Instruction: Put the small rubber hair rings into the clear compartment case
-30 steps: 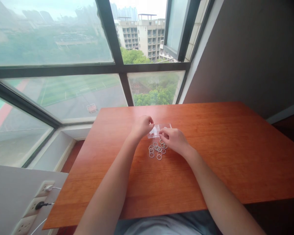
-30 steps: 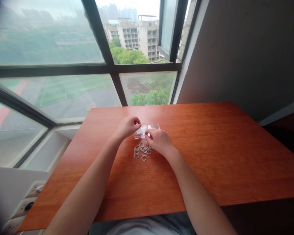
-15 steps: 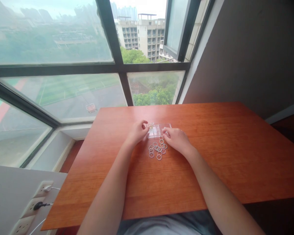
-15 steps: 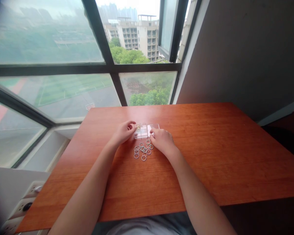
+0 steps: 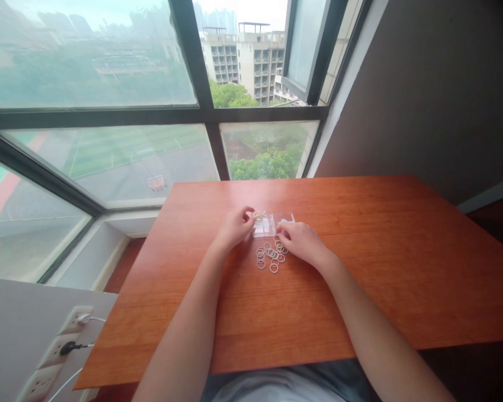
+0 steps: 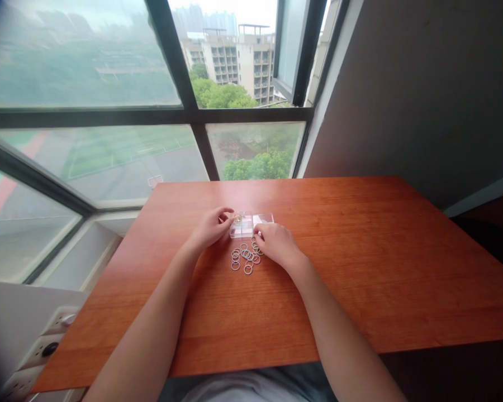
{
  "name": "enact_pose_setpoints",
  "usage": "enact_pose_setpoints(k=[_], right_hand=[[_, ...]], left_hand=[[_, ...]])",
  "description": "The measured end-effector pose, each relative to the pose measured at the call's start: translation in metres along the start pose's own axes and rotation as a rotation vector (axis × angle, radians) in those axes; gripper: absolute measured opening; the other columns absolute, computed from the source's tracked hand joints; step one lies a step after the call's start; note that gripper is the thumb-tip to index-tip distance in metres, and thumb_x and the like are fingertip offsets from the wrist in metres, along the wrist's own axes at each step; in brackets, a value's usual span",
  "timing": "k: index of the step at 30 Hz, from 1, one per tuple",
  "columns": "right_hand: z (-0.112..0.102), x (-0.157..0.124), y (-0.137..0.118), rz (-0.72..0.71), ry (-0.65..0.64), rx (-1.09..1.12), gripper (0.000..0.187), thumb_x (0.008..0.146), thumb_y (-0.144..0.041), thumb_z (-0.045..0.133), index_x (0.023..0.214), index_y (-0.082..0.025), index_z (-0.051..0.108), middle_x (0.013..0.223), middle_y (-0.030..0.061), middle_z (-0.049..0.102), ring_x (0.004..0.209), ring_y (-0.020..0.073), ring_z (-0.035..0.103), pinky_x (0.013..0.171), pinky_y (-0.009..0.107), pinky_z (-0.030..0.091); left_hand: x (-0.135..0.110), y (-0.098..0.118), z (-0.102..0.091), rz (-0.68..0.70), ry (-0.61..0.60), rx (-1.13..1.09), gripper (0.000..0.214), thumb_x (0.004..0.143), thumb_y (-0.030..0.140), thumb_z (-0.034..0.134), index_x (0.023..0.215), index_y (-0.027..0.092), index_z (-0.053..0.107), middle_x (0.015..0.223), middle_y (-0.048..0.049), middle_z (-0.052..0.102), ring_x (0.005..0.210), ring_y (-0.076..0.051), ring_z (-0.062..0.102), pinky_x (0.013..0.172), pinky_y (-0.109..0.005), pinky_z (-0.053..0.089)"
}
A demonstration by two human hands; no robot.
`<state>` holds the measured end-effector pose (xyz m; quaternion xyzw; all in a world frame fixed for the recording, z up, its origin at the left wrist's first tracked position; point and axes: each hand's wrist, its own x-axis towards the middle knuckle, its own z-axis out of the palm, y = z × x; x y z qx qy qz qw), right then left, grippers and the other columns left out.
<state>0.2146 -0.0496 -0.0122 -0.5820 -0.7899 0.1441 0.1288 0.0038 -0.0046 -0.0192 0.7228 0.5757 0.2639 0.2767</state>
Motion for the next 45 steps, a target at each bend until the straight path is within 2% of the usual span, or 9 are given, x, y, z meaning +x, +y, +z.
enact_pose_setpoints(k=[6, 18, 30, 45], right_hand=[[-0.004, -0.001, -0.002, 0.010, -0.033, 0.021, 0.020, 0.088, -0.028, 0.050, 0.089, -0.025, 0.071, 0.079, 0.0010, 0.071, 0.070, 0.0145, 0.060, 0.058, 0.024, 0.031], [-0.006, -0.002, 0.003, -0.051, -0.012, 0.139, 0.016, 0.083, -0.023, 0.053, 0.084, -0.024, 0.070, 0.071, -0.0005, 0.068, 0.062, 0.0117, 0.056, 0.056, 0.022, 0.031], [-0.006, -0.004, 0.004, -0.110, -0.136, 0.111, 0.015, 0.076, -0.017, 0.056, 0.082, -0.023, 0.068, 0.073, -0.0013, 0.067, 0.065, 0.0118, 0.055, 0.058, 0.022, 0.033], [-0.007, -0.003, 0.010, -0.128, -0.134, 0.216, 0.011, 0.079, -0.021, 0.059, 0.081, -0.021, 0.070, 0.071, -0.0008, 0.066, 0.063, 0.0108, 0.055, 0.058, 0.021, 0.034]], left_hand=[[-0.002, -0.002, -0.002, 0.014, -0.008, 0.000, 0.029, 0.084, 0.032, 0.052, 0.107, 0.018, 0.062, 0.077, -0.0023, 0.065, 0.066, -0.014, 0.058, 0.061, -0.023, 0.044], [-0.005, 0.000, -0.007, 0.054, -0.078, 0.018, 0.029, 0.085, 0.035, 0.051, 0.107, 0.018, 0.061, 0.077, -0.0025, 0.067, 0.067, -0.014, 0.060, 0.059, -0.022, 0.044], [-0.005, 0.002, -0.010, 0.031, -0.037, 0.055, 0.031, 0.083, 0.031, 0.053, 0.109, 0.018, 0.063, 0.084, -0.0043, 0.068, 0.070, -0.015, 0.060, 0.062, -0.023, 0.045], [-0.004, 0.000, -0.011, 0.038, -0.027, 0.040, 0.029, 0.082, 0.032, 0.053, 0.104, 0.017, 0.065, 0.083, -0.0054, 0.069, 0.069, -0.015, 0.061, 0.062, -0.023, 0.046]])
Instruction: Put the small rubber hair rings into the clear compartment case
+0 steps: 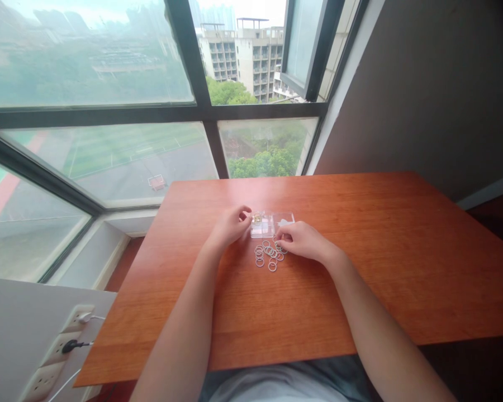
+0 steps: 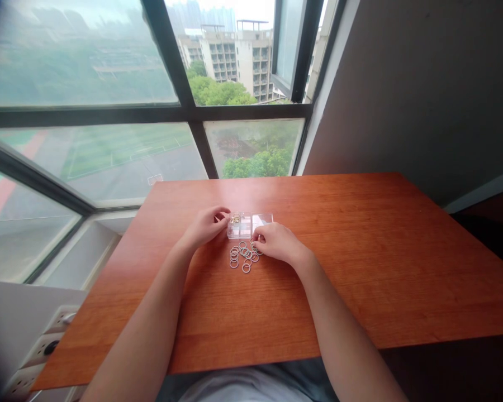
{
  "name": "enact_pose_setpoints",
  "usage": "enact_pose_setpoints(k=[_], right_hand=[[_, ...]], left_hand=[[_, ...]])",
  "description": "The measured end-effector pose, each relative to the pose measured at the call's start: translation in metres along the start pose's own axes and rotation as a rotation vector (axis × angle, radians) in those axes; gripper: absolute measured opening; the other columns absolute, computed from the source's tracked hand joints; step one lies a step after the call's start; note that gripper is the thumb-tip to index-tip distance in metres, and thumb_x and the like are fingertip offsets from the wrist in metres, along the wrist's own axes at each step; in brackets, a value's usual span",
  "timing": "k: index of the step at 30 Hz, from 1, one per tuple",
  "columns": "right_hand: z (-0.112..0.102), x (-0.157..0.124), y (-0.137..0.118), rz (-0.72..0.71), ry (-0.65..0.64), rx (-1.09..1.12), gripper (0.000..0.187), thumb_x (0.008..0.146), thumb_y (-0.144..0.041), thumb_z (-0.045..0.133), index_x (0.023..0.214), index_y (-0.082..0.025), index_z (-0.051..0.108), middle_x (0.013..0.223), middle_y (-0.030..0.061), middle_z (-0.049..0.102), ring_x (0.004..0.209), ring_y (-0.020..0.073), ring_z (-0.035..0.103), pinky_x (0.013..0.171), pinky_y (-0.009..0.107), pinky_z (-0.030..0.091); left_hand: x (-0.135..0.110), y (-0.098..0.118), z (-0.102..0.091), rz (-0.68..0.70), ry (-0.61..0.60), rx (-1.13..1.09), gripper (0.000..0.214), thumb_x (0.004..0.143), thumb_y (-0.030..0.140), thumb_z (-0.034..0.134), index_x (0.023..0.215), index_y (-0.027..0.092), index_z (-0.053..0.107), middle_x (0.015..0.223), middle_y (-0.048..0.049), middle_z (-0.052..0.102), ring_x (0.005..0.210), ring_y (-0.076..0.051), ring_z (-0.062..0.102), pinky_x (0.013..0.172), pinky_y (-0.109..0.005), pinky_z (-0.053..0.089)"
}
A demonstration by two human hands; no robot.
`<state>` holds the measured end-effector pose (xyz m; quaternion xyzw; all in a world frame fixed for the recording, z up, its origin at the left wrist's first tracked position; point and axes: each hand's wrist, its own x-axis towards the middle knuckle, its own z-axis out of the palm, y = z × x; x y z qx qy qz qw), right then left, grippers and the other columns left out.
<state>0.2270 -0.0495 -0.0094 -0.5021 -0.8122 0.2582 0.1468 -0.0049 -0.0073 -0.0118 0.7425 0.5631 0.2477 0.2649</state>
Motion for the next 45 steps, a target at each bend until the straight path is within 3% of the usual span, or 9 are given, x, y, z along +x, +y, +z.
enact_pose_setpoints(k=[5, 11, 15, 17, 21, 24, 29, 36, 45], right_hand=[[-0.002, 0.000, -0.001, 0.011, 0.037, 0.036, 0.012, 0.080, -0.021, 0.058, 0.079, -0.021, 0.070, 0.068, -0.0015, 0.065, 0.060, 0.0104, 0.054, 0.057, 0.021, 0.035], [-0.005, -0.001, -0.001, -0.008, 0.053, 0.064, 0.012, 0.080, -0.020, 0.057, 0.078, -0.020, 0.069, 0.066, -0.0020, 0.064, 0.059, 0.0096, 0.053, 0.057, 0.020, 0.034], [-0.006, 0.000, -0.001, -0.012, 0.086, 0.080, 0.012, 0.079, -0.019, 0.056, 0.077, -0.020, 0.068, 0.062, -0.0031, 0.061, 0.057, 0.0093, 0.052, 0.055, 0.020, 0.033], [-0.006, 0.002, -0.001, -0.008, 0.152, 0.100, 0.012, 0.079, -0.020, 0.057, 0.078, -0.020, 0.069, 0.061, -0.0031, 0.061, 0.056, 0.0096, 0.051, 0.055, 0.021, 0.034], [-0.005, 0.006, -0.005, 0.000, 0.412, 0.189, 0.014, 0.082, -0.027, 0.058, 0.085, -0.019, 0.069, 0.067, -0.0008, 0.064, 0.060, 0.0110, 0.054, 0.059, 0.022, 0.039], [-0.003, 0.007, -0.007, -0.001, 0.503, 0.230, 0.016, 0.083, -0.030, 0.058, 0.085, -0.019, 0.068, 0.067, -0.0004, 0.064, 0.058, 0.0110, 0.053, 0.058, 0.022, 0.040], [-0.002, 0.007, -0.007, -0.006, 0.508, 0.215, 0.015, 0.083, -0.031, 0.058, 0.084, -0.019, 0.069, 0.066, -0.0008, 0.064, 0.058, 0.0111, 0.053, 0.058, 0.022, 0.040], [0.000, 0.009, -0.007, -0.016, 0.485, 0.185, 0.017, 0.083, -0.031, 0.058, 0.085, -0.019, 0.069, 0.066, -0.0002, 0.064, 0.058, 0.0116, 0.054, 0.059, 0.022, 0.040], [0.000, 0.008, -0.007, -0.026, 0.479, 0.178, 0.017, 0.083, -0.031, 0.058, 0.085, -0.019, 0.070, 0.064, -0.0006, 0.063, 0.057, 0.0115, 0.053, 0.059, 0.022, 0.041]], left_hand=[[-0.001, 0.001, 0.000, 0.008, 0.007, 0.004, 0.030, 0.082, 0.030, 0.054, 0.107, 0.017, 0.064, 0.083, -0.0050, 0.070, 0.068, -0.015, 0.062, 0.061, -0.023, 0.046], [-0.003, 0.004, 0.001, -0.026, -0.063, -0.058, 0.034, 0.084, 0.028, 0.050, 0.115, 0.018, 0.059, 0.067, -0.0004, 0.067, 0.048, -0.012, 0.058, 0.053, -0.023, 0.043], [-0.003, 0.003, 0.003, -0.014, -0.051, -0.057, 0.032, 0.084, 0.027, 0.051, 0.113, 0.018, 0.060, 0.065, -0.0001, 0.066, 0.050, -0.012, 0.058, 0.053, -0.022, 0.043], [-0.003, 0.001, 0.003, -0.014, -0.046, -0.058, 0.032, 0.083, 0.027, 0.051, 0.112, 0.017, 0.060, 0.066, -0.0004, 0.067, 0.052, -0.012, 0.059, 0.054, -0.022, 0.043], [-0.002, 0.000, 0.001, -0.030, -0.003, -0.059, 0.030, 0.082, 0.025, 0.051, 0.109, 0.017, 0.062, 0.073, -0.0019, 0.068, 0.058, -0.013, 0.061, 0.057, -0.022, 0.045], [-0.001, 0.001, 0.000, -0.018, 0.055, -0.022, 0.025, 0.082, 0.027, 0.053, 0.102, 0.018, 0.064, 0.080, -0.0037, 0.068, 0.067, -0.014, 0.062, 0.060, -0.023, 0.045], [-0.001, 0.014, 0.002, 0.060, 0.082, -0.066, 0.019, 0.084, 0.031, 0.054, 0.092, 0.017, 0.065, 0.078, -0.0037, 0.066, 0.069, -0.014, 0.059, 0.062, -0.024, 0.044], [-0.009, 0.045, 0.008, 0.255, -0.116, -0.251, 0.022, 0.086, 0.033, 0.055, 0.090, 0.014, 0.066, 0.072, -0.0027, 0.063, 0.063, -0.010, 0.053, 0.058, -0.021, 0.042], [-0.009, 0.045, 0.012, 0.277, -0.094, -0.206, 0.016, 0.084, 0.026, 0.054, 0.085, 0.015, 0.066, 0.071, -0.0022, 0.064, 0.064, -0.011, 0.054, 0.059, -0.022, 0.042]])
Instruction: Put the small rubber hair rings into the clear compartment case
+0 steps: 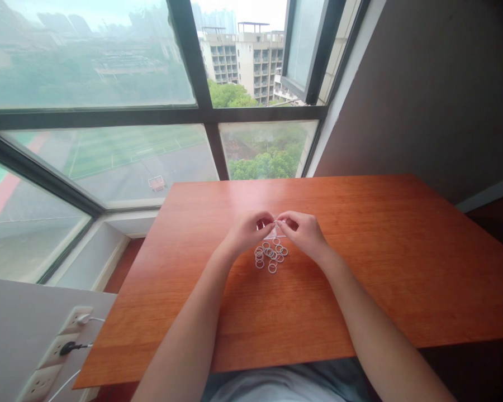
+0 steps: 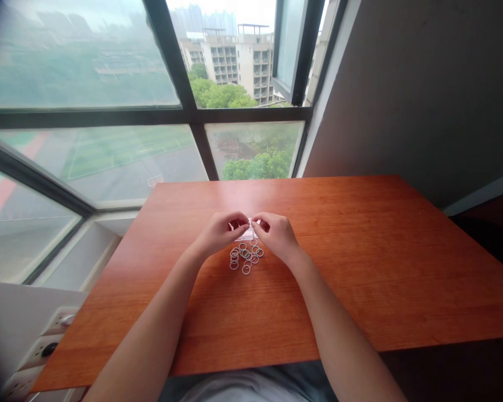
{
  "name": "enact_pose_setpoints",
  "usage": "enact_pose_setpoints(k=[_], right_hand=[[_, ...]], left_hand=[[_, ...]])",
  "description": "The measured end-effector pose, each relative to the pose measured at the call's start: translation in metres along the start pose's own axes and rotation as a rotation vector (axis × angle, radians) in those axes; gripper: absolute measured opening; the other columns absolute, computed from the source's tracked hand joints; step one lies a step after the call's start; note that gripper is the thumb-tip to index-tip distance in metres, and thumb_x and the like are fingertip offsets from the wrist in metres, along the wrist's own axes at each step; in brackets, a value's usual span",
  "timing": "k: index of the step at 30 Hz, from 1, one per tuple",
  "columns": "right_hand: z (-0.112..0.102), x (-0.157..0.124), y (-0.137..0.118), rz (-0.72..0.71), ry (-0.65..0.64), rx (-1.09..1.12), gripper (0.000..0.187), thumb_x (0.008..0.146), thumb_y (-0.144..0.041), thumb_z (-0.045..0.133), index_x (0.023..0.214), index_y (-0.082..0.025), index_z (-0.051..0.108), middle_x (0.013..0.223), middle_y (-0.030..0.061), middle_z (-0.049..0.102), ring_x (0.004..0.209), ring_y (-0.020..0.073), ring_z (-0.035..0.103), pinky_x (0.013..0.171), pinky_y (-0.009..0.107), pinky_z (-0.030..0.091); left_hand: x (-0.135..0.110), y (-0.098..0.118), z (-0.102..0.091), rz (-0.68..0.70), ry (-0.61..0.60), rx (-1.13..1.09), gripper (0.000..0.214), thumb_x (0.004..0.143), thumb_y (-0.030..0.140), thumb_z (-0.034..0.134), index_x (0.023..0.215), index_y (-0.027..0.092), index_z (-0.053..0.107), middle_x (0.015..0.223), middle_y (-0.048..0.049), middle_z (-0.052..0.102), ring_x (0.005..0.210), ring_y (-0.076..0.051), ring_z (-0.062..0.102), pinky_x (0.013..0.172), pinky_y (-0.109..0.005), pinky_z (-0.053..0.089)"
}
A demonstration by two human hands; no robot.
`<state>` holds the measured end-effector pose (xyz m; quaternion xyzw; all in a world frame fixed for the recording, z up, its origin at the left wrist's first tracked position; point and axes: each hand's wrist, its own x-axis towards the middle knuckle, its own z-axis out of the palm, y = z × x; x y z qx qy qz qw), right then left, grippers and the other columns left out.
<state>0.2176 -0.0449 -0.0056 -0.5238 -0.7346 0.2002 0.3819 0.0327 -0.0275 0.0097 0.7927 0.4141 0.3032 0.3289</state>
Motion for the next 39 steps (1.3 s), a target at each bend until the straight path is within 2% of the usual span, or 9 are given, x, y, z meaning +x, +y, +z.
enact_pose_setpoints(k=[4, 10, 13, 19, 24, 31, 34, 39], right_hand=[[0.000, 0.000, -0.001, 0.001, 0.000, -0.007, 0.017, 0.083, -0.031, 0.057, 0.086, -0.019, 0.070, 0.064, -0.0007, 0.063, 0.057, 0.0115, 0.053, 0.059, 0.022, 0.041], [0.000, 0.000, 0.001, -0.007, -0.002, -0.023, 0.014, 0.082, -0.026, 0.058, 0.085, -0.020, 0.070, 0.068, 0.0000, 0.065, 0.060, 0.0120, 0.056, 0.061, 0.023, 0.041], [0.001, 0.000, 0.002, -0.005, -0.024, -0.039, 0.014, 0.082, -0.024, 0.058, 0.086, -0.020, 0.070, 0.069, 0.0000, 0.066, 0.060, 0.0122, 0.056, 0.062, 0.023, 0.040], [0.000, 0.000, 0.000, -0.021, -0.067, -0.062, 0.013, 0.082, -0.022, 0.058, 0.086, -0.020, 0.070, 0.065, -0.0013, 0.064, 0.060, 0.0119, 0.055, 0.061, 0.023, 0.039], [0.000, -0.001, -0.002, -0.030, -0.080, -0.078, 0.013, 0.081, -0.020, 0.058, 0.085, -0.020, 0.070, 0.064, -0.0017, 0.064, 0.061, 0.0122, 0.055, 0.061, 0.023, 0.038], [0.002, 0.000, 0.001, -0.022, -0.102, -0.072, 0.012, 0.081, -0.020, 0.059, 0.085, -0.021, 0.071, 0.067, -0.0015, 0.065, 0.061, 0.0115, 0.054, 0.060, 0.023, 0.037], [0.003, -0.002, 0.000, -0.047, -0.178, -0.062, 0.012, 0.081, -0.019, 0.059, 0.084, -0.020, 0.070, 0.064, -0.0023, 0.062, 0.057, 0.0100, 0.051, 0.058, 0.022, 0.035], [0.003, -0.009, -0.009, -0.125, -0.416, -0.052, 0.010, 0.078, -0.018, 0.062, 0.082, -0.021, 0.070, 0.062, -0.0040, 0.060, 0.057, 0.0080, 0.049, 0.057, 0.021, 0.032]], left_hand=[[0.001, -0.002, 0.000, -0.007, 0.028, 0.009, 0.014, 0.083, 0.024, 0.055, 0.081, 0.015, 0.065, 0.070, -0.0021, 0.064, 0.063, -0.011, 0.054, 0.059, -0.022, 0.043], [0.001, -0.019, -0.009, -0.072, 0.246, 0.121, 0.013, 0.083, 0.026, 0.055, 0.081, 0.017, 0.064, 0.074, -0.0017, 0.066, 0.064, -0.012, 0.056, 0.060, -0.023, 0.043], [0.000, -0.025, -0.014, -0.114, 0.305, 0.168, 0.015, 0.083, 0.028, 0.055, 0.082, 0.018, 0.065, 0.075, -0.0014, 0.067, 0.065, -0.012, 0.056, 0.061, -0.023, 0.042], [0.004, -0.025, -0.007, -0.115, 0.316, 0.162, 0.014, 0.083, 0.029, 0.055, 0.083, 0.018, 0.065, 0.075, -0.0014, 0.067, 0.065, -0.012, 0.057, 0.062, -0.023, 0.044], [0.007, -0.030, 0.004, -0.106, 0.281, 0.111, 0.017, 0.081, 0.024, 0.058, 0.095, 0.019, 0.066, 0.075, -0.0007, 0.068, 0.062, -0.011, 0.058, 0.061, -0.022, 0.045], [0.005, -0.031, -0.003, -0.095, 0.315, 0.123, 0.014, 0.081, 0.024, 0.057, 0.089, 0.019, 0.067, 0.076, -0.0012, 0.069, 0.065, -0.012, 0.060, 0.061, -0.022, 0.047], [0.004, -0.030, -0.007, -0.100, 0.321, 0.121, 0.013, 0.082, 0.025, 0.057, 0.087, 0.018, 0.067, 0.076, -0.0015, 0.069, 0.064, -0.012, 0.060, 0.061, -0.022, 0.047], [0.003, -0.031, -0.009, -0.106, 0.350, 0.128, 0.014, 0.082, 0.025, 0.057, 0.087, 0.019, 0.067, 0.075, -0.0006, 0.068, 0.063, -0.012, 0.060, 0.059, -0.022, 0.045]])
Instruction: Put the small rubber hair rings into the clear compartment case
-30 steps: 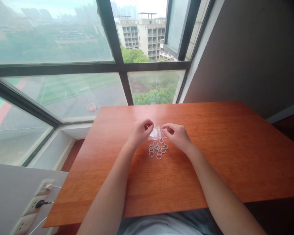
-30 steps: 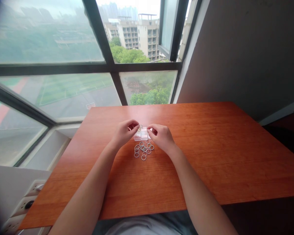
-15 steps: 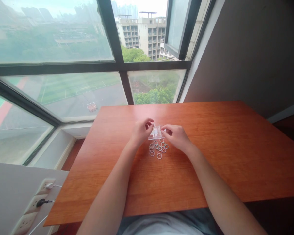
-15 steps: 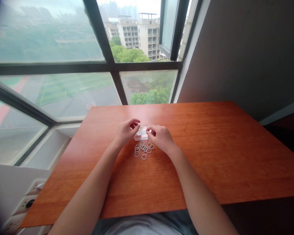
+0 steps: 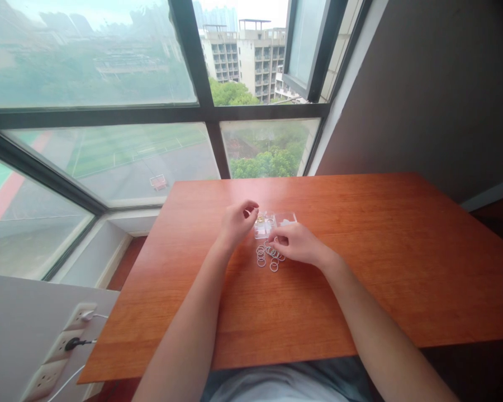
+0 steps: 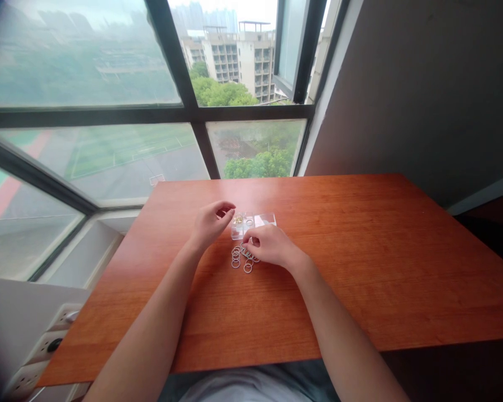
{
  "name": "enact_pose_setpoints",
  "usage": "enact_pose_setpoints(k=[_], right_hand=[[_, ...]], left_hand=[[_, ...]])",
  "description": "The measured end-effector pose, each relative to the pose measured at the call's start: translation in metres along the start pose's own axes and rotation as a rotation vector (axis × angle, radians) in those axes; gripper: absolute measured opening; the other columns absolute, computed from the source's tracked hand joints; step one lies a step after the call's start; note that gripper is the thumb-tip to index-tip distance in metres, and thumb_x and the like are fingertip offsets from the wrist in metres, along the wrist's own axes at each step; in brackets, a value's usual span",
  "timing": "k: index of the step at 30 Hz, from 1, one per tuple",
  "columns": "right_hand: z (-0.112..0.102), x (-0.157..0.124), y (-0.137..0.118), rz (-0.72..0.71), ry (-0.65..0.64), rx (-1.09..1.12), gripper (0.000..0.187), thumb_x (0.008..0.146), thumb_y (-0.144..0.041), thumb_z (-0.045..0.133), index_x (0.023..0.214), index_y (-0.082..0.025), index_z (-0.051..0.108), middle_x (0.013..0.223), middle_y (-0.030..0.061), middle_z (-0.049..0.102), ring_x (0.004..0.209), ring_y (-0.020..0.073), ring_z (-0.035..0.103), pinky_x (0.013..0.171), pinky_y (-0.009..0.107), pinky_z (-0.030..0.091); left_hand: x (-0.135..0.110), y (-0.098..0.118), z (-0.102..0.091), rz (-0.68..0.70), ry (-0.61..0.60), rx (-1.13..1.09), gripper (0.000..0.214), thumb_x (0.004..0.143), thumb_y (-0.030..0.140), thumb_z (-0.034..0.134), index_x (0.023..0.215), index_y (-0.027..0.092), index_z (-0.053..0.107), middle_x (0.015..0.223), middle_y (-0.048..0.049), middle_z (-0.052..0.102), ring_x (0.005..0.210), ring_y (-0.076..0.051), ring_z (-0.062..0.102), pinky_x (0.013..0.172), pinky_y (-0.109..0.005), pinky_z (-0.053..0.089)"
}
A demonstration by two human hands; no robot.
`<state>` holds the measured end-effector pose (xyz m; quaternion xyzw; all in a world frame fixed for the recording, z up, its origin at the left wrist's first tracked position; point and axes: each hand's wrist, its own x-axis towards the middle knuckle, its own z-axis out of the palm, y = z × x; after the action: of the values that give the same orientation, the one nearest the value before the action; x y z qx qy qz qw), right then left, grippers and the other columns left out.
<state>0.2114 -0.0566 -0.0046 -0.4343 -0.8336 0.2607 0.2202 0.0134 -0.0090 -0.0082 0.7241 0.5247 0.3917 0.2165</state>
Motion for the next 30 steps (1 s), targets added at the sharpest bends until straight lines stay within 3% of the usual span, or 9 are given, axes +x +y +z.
enact_pose_setpoints(k=[3, 7, 13, 22, 26, 30], right_hand=[[0.0019, -0.0019, -0.0041, -0.018, -0.086, -0.023, 0.010, 0.078, -0.018, 0.063, 0.084, -0.022, 0.070, 0.063, -0.0043, 0.060, 0.058, 0.0081, 0.049, 0.057, 0.020, 0.032], [0.0038, -0.0025, -0.0038, 0.014, -0.071, -0.080, 0.015, 0.078, -0.018, 0.063, 0.091, -0.022, 0.069, 0.067, -0.0036, 0.062, 0.060, 0.0091, 0.050, 0.058, 0.021, 0.032], [0.0019, -0.0028, -0.0051, 0.041, -0.144, -0.082, 0.008, 0.079, -0.018, 0.061, 0.076, -0.020, 0.068, 0.068, -0.0021, 0.063, 0.062, 0.0097, 0.052, 0.057, 0.021, 0.031], [0.0004, -0.0010, -0.0049, 0.052, -0.120, -0.064, 0.009, 0.079, -0.019, 0.060, 0.072, -0.019, 0.065, 0.063, -0.0020, 0.060, 0.059, 0.0096, 0.050, 0.057, 0.022, 0.032], [0.0003, 0.0014, -0.0029, 0.063, 0.004, 0.003, 0.007, 0.078, -0.017, 0.060, 0.074, -0.019, 0.065, 0.059, -0.0040, 0.055, 0.056, 0.0090, 0.047, 0.054, 0.021, 0.031], [-0.0023, 0.0041, -0.0021, 0.082, 0.277, 0.077, 0.007, 0.080, -0.022, 0.059, 0.080, -0.019, 0.065, 0.053, -0.0066, 0.046, 0.050, 0.0083, 0.042, 0.053, 0.021, 0.033]], left_hand=[[-0.0001, -0.0004, -0.0001, -0.006, 0.004, -0.002, 0.014, 0.082, 0.025, 0.057, 0.088, 0.019, 0.068, 0.075, -0.0007, 0.068, 0.064, -0.012, 0.061, 0.061, -0.022, 0.046], [-0.0003, 0.0000, -0.0002, -0.004, 0.004, -0.004, 0.014, 0.082, 0.025, 0.057, 0.088, 0.018, 0.068, 0.076, -0.0012, 0.069, 0.064, -0.012, 0.061, 0.061, -0.023, 0.046], [-0.0002, -0.0002, -0.0005, 0.008, -0.014, 0.006, 0.014, 0.083, 0.025, 0.056, 0.088, 0.018, 0.068, 0.077, -0.0012, 0.069, 0.065, -0.012, 0.061, 0.062, -0.023, 0.047], [0.0000, 0.0009, -0.0002, 0.013, -0.010, 0.012, 0.013, 0.082, 0.024, 0.056, 0.087, 0.019, 0.067, 0.076, -0.0002, 0.069, 0.064, -0.012, 0.060, 0.062, -0.023, 0.046], [0.0000, -0.0003, -0.0005, 0.026, -0.014, 0.012, 0.013, 0.082, 0.025, 0.056, 0.086, 0.019, 0.067, 0.076, -0.0002, 0.069, 0.063, -0.011, 0.060, 0.060, -0.022, 0.046], [-0.0003, 0.0003, 0.0006, 0.039, -0.025, 0.007, 0.014, 0.083, 0.025, 0.056, 0.087, 0.019, 0.067, 0.076, -0.0009, 0.069, 0.064, -0.011, 0.060, 0.060, -0.022, 0.046]])
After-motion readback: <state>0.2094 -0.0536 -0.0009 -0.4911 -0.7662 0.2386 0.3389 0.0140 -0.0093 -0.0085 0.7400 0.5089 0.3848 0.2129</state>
